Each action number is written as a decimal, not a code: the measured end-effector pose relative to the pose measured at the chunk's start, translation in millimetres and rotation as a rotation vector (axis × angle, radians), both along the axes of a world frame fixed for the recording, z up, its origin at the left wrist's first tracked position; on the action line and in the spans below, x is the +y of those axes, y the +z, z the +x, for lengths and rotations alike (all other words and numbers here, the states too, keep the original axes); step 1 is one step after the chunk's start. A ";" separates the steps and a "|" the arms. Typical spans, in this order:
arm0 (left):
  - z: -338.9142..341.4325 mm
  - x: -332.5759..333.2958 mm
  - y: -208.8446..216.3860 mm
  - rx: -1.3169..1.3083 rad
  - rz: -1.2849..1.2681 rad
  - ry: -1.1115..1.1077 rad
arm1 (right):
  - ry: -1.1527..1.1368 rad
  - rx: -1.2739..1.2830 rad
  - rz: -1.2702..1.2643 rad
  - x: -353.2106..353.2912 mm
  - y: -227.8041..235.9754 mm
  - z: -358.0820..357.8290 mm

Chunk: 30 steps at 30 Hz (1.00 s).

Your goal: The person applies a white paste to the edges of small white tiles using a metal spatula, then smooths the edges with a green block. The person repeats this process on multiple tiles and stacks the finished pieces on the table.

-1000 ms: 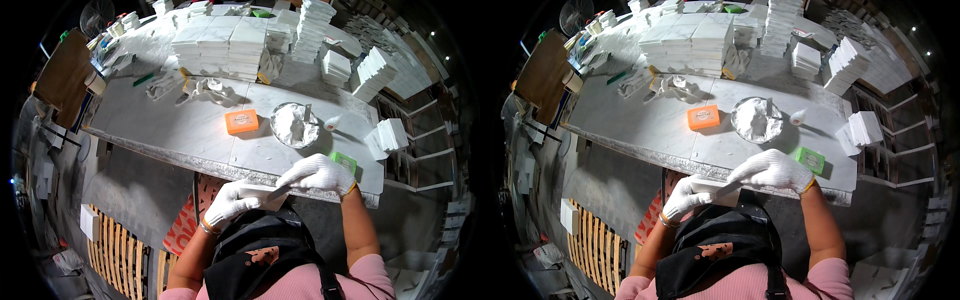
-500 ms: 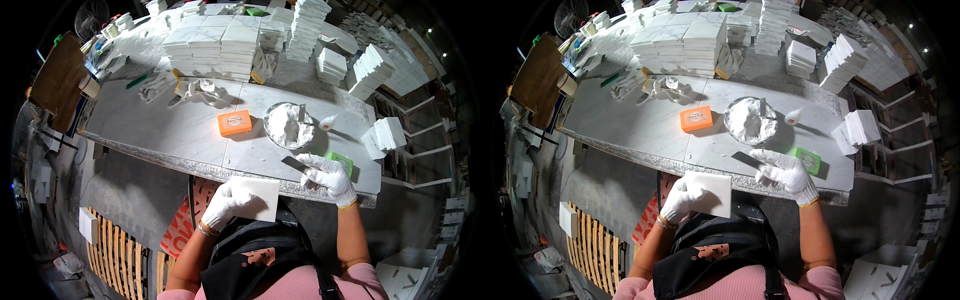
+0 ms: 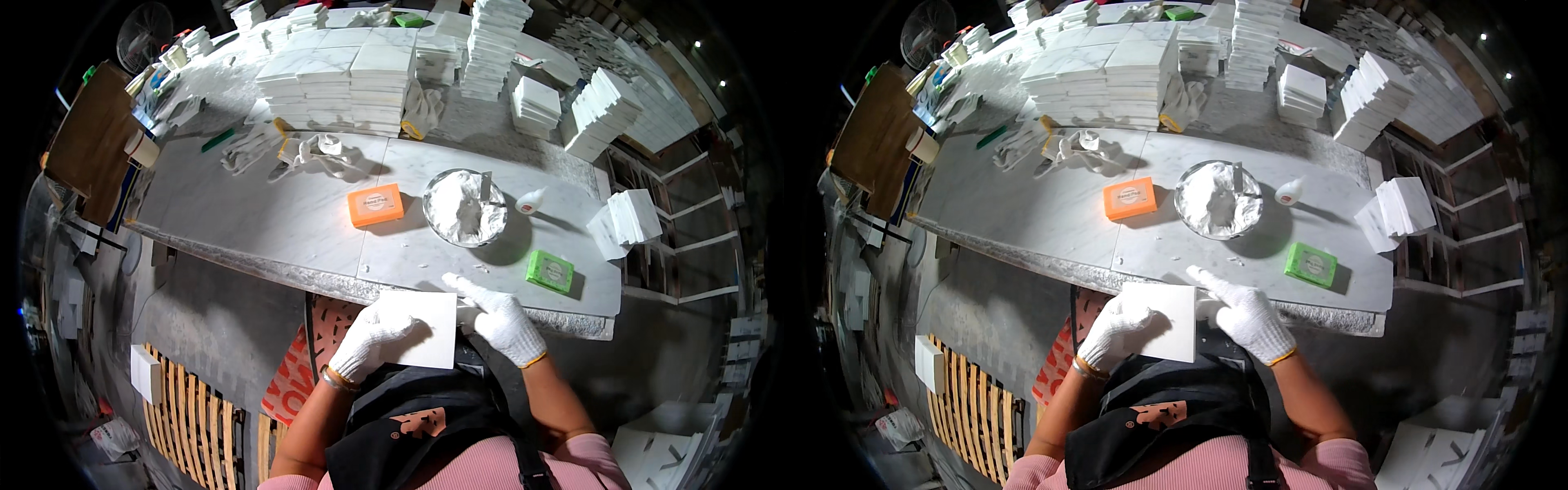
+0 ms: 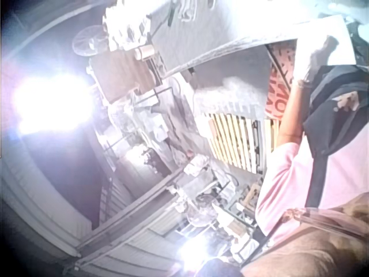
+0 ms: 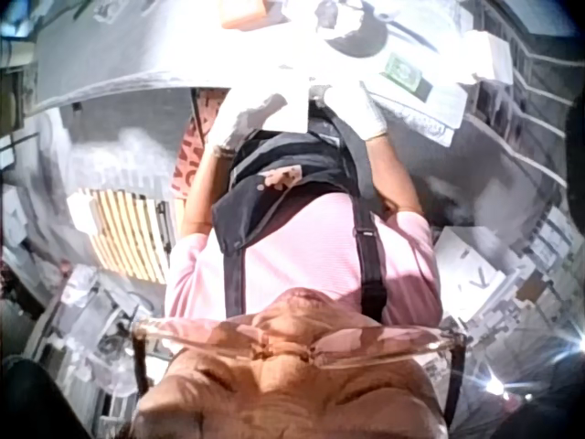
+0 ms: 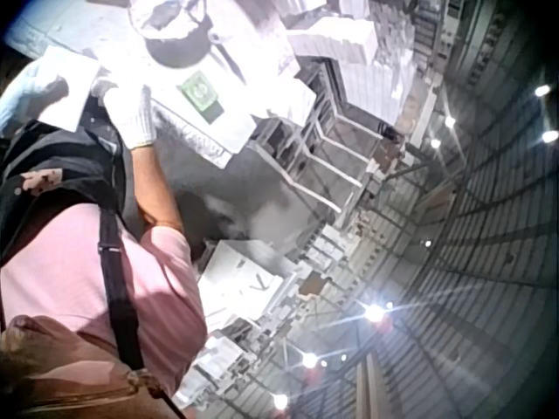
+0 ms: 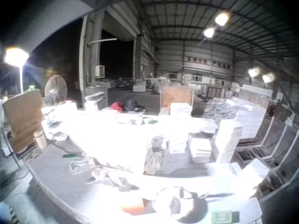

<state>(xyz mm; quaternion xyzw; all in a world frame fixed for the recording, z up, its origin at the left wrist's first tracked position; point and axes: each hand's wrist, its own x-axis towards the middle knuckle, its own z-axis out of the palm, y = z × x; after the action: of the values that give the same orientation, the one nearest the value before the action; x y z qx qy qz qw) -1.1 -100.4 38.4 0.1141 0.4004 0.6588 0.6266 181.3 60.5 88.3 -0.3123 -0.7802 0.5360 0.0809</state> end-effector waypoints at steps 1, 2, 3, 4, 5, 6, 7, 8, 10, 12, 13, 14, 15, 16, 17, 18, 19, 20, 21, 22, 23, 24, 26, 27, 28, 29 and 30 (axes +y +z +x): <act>1.3 0.8 0.8 -0.020 0.008 -0.010 | 0.040 0.048 0.039 -3.1 -2.2 -3.6; 2.1 1.4 1.1 -0.040 0.016 -0.019 | 0.079 0.096 0.077 -4.9 -4.3 -5.4; 2.7 1.7 -1.8 -0.022 0.016 -0.024 | 0.090 0.080 0.072 -5.2 -2.3 -5.0; 3.1 1.6 -6.5 -0.004 0.015 -0.022 | 0.106 0.064 0.067 -5.3 1.1 -5.8; 3.2 1.3 -9.1 0.013 0.014 -0.021 | 0.122 0.048 0.061 -5.4 3.0 -6.5; 2.8 0.4 -10.1 0.012 -0.001 -0.028 | 0.110 0.051 0.022 -5.3 2.6 -6.0; 2.7 1.2 -9.0 0.007 -0.011 -0.037 | 0.096 0.050 -0.015 -4.7 2.3 -3.5; 2.6 2.0 -7.5 0.003 -0.022 -0.047 | 0.081 0.050 -0.051 -4.8 1.7 -1.6; 3.7 7.0 1.8 0.231 -0.070 -0.171 | 0.065 0.042 -0.067 -6.9 -0.7 -2.3; 8.4 5.4 -5.1 -0.011 -0.035 -0.152 | 0.054 0.091 -0.134 -12.4 -8.6 -3.3; 8.0 5.8 -5.0 -0.027 -0.019 -0.173 | 0.091 0.130 -0.131 -11.9 -13.7 -3.3; 7.4 6.9 -4.4 -0.044 -0.004 -0.194 | 0.128 0.168 -0.128 -11.2 -16.1 -3.1; 8.3 7.6 -4.3 -0.044 -0.008 -0.162 | 0.140 0.135 -0.101 -11.1 -12.9 2.4; 8.8 8.5 -4.2 -0.044 -0.010 -0.129 | 0.162 0.160 -0.055 -7.4 -16.4 7.4; 8.8 9.7 -3.1 -0.044 -0.012 -0.100 | 0.181 0.184 -0.007 -1.9 -21.4 15.0; 7.7 10.9 -2.2 -0.060 0.010 -0.080 | 0.201 0.207 0.041 3.2 -24.0 19.7; 4.1 8.3 -4.9 -0.071 0.023 -0.042 | -0.010 -0.086 -0.442 0.5 15.1 12.1; 1.1 6.7 -4.8 -0.086 0.042 -0.017 | -0.038 -0.023 -0.507 5.3 14.9 18.9; -3.1 5.3 -5.5 -0.078 0.044 -0.002 | -0.095 -0.004 -0.493 12.9 20.3 22.0; -8.0 3.4 -7.6 -0.069 0.040 0.011 | -0.153 0.017 -0.485 20.8 24.6 24.5; -12.2 1.7 -10.2 -0.060 0.036 0.026 | -0.216 0.064 -0.382 28.4 24.1 26.3; -14.3 0.9 -12.4 -0.052 0.032 0.043 | -0.246 0.068 -0.266 36.7 28.6 24.4; -13.5 -2.0 -11.5 -0.080 0.040 0.073 | -0.304 0.087 -0.096 51.6 27.3 13.2; -13.3 -2.3 -7.0 -0.072 0.046 0.072 | -0.331 0.032 -0.033 58.6 28.4 4.0; -12.9 -3.3 -3.2 -0.068 0.051 0.074 | -0.355 -0.026 0.032 64.6 30.1 -6.3; -10.5 -2.1 -1.5 -0.068 0.057 0.085 | -0.326 -0.082 0.176 75.1 16.0 -11.9; -7.6 0.8 0.6 -0.068 0.064 0.097 | -0.249 -0.097 0.348 83.9 9.0 -13.3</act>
<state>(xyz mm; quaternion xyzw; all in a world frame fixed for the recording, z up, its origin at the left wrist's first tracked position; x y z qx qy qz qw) -8.7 -99.6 39.0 0.0921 0.3624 0.7044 0.6033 168.1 144.4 97.3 -0.4129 -0.8194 0.3633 0.1616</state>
